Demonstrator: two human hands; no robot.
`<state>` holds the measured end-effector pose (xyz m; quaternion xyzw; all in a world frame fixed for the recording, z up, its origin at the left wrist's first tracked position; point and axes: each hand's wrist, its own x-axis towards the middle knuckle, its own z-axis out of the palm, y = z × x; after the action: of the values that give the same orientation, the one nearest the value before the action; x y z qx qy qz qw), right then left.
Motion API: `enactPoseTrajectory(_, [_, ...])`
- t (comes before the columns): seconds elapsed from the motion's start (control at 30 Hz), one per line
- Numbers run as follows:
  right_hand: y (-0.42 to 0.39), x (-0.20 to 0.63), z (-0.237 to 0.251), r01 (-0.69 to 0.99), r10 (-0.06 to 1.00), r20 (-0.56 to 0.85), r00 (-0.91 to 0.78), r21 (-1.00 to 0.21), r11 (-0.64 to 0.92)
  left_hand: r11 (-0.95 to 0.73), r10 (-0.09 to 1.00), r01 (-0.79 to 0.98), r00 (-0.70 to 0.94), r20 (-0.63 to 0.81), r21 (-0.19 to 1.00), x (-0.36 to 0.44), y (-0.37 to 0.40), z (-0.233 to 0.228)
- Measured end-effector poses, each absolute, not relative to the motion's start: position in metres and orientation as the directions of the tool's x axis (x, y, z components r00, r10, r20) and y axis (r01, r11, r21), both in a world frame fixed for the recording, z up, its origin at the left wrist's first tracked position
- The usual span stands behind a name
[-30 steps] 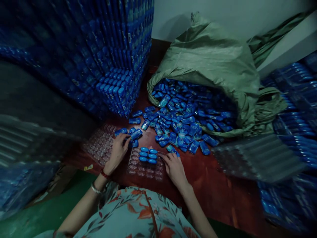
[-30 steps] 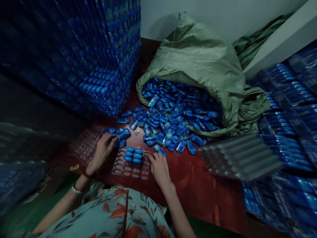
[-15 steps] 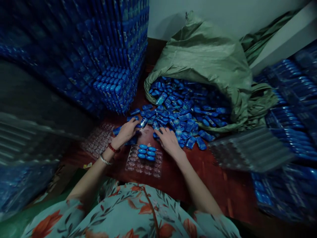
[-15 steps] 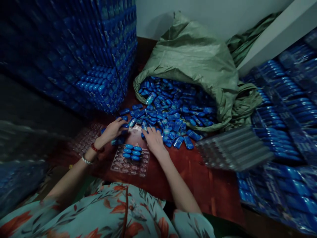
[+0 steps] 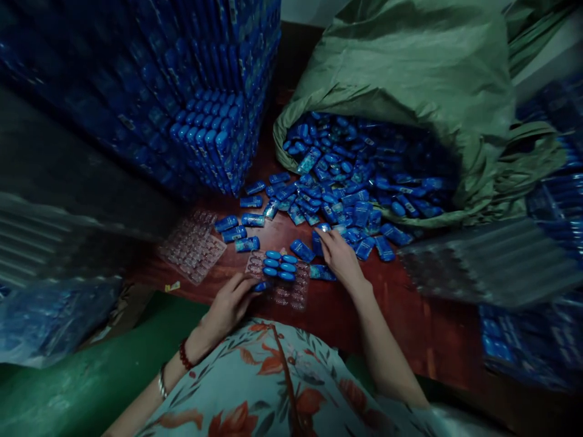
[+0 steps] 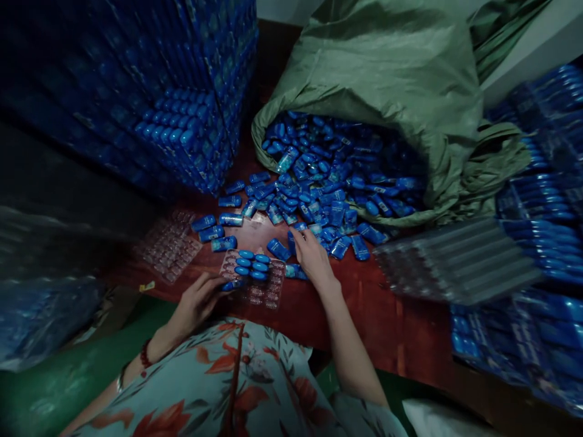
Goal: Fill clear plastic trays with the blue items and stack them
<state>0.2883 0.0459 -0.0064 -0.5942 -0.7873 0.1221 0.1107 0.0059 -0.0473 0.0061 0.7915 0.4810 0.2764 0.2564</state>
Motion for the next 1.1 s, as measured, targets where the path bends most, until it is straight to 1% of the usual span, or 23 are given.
enactPoseTrajectory(0.1, [0.043,0.288,-0.01,0.904,0.952,-0.03,-0.305,-0.325,0.279,-0.542,0.831,0.657,0.512,0.218,0.524,0.009,-0.041,-0.002])
enactPoseTrajectory(0.17, [0.045,0.284,-0.008,0.912,0.948,-0.079,-0.308,-0.31,0.27,-0.609,0.785,0.648,0.573,0.235,0.457,0.008,-0.035,-0.003])
enactPoseTrajectory(0.27, [0.047,0.279,-0.002,0.936,0.944,-0.161,-0.287,-0.256,0.24,-0.665,0.738,0.62,0.633,0.234,0.416,0.008,-0.032,-0.003])
enactPoseTrajectory(0.33, [0.047,0.278,0.001,0.949,0.94,-0.211,-0.267,-0.23,0.218,-0.685,0.714,0.6,0.665,0.217,0.414,0.008,-0.032,-0.005])
enactPoseTrajectory(0.4, [0.045,0.281,0.004,0.949,0.943,-0.217,-0.251,-0.246,0.196,-0.688,0.705,0.588,0.681,0.2,0.426,0.008,-0.034,-0.009])
enactPoseTrajectory(0.47, [0.039,0.289,0.007,0.926,0.961,-0.138,-0.241,-0.331,0.184,-0.679,0.71,0.59,0.678,0.19,0.436,0.009,-0.035,-0.013])
enactPoseTrajectory(0.53, [0.028,0.299,0.011,0.865,0.98,0.011,-0.198,-0.469,0.18,-0.672,0.72,0.598,0.666,0.195,0.437,0.01,-0.036,-0.015])
enactPoseTrajectory(0.6, [0.011,0.306,0.016,0.769,0.988,0.118,-0.104,-0.62,0.155,-0.669,0.725,0.598,0.655,0.211,0.442,0.012,-0.037,-0.016])
enactPoseTrajectory(0.63, [0.001,0.307,0.017,0.711,0.99,0.133,-0.052,-0.691,0.13,-0.666,0.729,0.597,0.648,0.221,0.448,0.013,-0.036,-0.017])
enactPoseTrajectory(0.7, [-0.022,0.301,0.018,0.591,0.996,0.095,0.005,-0.803,0.074,-0.662,0.733,0.589,0.638,0.237,0.463,0.014,-0.035,-0.018])
enactPoseTrajectory(0.77, [-0.045,0.286,0.014,0.52,0.999,0.048,-0.025,-0.852,0.054,-0.661,0.731,0.581,0.64,0.235,0.475,0.016,-0.034,-0.019])
enactPoseTrajectory(0.83, [-0.063,0.268,0.005,0.532,0.995,0.055,-0.088,-0.841,0.094,-0.658,0.73,0.575,0.646,0.224,0.487,0.016,-0.033,-0.02])
enactPoseTrajectory(0.93, [-0.077,0.249,-0.008,0.629,0.974,0.128,-0.189,-0.745,0.22,-0.642,0.737,0.566,0.641,0.214,0.517,0.017,-0.033,-0.02])
enactPoseTrajectory(1.0, [-0.078,0.243,-0.011,0.714,0.945,0.144,-0.294,-0.623,0.318,-0.64,0.736,0.551,0.639,0.222,0.535,0.018,-0.033,-0.02])
enactPoseTrajectory(1.1, [-0.072,0.238,-0.005,0.809,0.898,0.086,-0.432,-0.404,0.427,-0.649,0.731,0.545,0.639,0.237,0.531,0.02,-0.032,-0.019])
